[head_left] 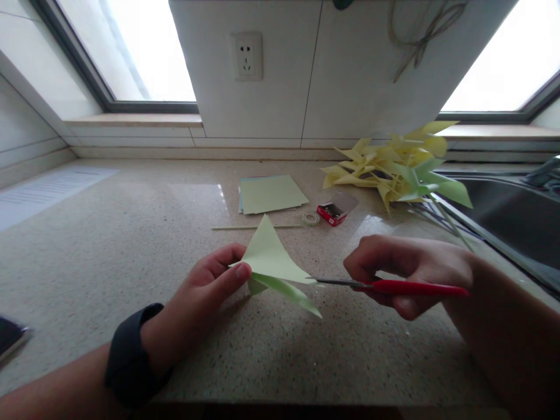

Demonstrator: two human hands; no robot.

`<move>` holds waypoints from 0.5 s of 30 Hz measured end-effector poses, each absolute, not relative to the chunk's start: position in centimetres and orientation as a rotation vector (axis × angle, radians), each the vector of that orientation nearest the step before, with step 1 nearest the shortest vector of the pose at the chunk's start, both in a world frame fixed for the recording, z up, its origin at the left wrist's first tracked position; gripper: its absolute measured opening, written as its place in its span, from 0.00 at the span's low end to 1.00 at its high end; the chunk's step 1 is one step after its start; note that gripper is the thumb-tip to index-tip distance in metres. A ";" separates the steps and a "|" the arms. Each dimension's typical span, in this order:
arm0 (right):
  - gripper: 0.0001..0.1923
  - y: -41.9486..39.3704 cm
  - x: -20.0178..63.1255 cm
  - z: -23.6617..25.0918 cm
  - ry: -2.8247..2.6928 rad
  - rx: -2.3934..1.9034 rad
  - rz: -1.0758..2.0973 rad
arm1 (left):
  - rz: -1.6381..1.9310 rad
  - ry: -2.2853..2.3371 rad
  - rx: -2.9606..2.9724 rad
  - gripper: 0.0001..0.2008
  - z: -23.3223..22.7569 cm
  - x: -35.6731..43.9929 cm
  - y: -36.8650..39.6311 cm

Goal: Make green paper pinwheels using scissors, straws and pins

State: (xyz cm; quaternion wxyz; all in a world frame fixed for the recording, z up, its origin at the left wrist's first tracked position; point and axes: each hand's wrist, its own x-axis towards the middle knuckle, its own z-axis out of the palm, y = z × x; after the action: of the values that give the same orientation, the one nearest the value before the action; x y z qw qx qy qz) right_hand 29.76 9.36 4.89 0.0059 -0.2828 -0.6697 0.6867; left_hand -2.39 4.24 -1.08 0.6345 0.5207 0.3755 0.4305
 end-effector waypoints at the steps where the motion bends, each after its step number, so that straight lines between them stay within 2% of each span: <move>1: 0.27 9.4 29.8 4.8 -2.094 -0.882 2.149 | 0.983 0.867 1.210 0.15 -1.2 -2.5 4.2; 7: 0.26 9.4 30.0 4.5 -2.083 -0.875 2.112 | 1.020 0.831 1.170 0.14 -1.3 -2.1 4.0; 11: 0.26 9.5 30.0 4.1 -2.039 -0.827 2.168 | 1.111 0.802 1.206 0.19 -0.9 -1.7 3.9; 15: 0.24 9.9 30.1 3.2 -1.966 -0.701 2.215 | 1.153 0.871 1.397 0.13 -0.2 -1.6 4.0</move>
State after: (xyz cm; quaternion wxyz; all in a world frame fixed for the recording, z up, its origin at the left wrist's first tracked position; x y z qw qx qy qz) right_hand 30.11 9.88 3.18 0.0490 -0.2302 -0.6453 0.7268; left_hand -1.56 3.99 -0.24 0.5360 0.5868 0.3657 0.4844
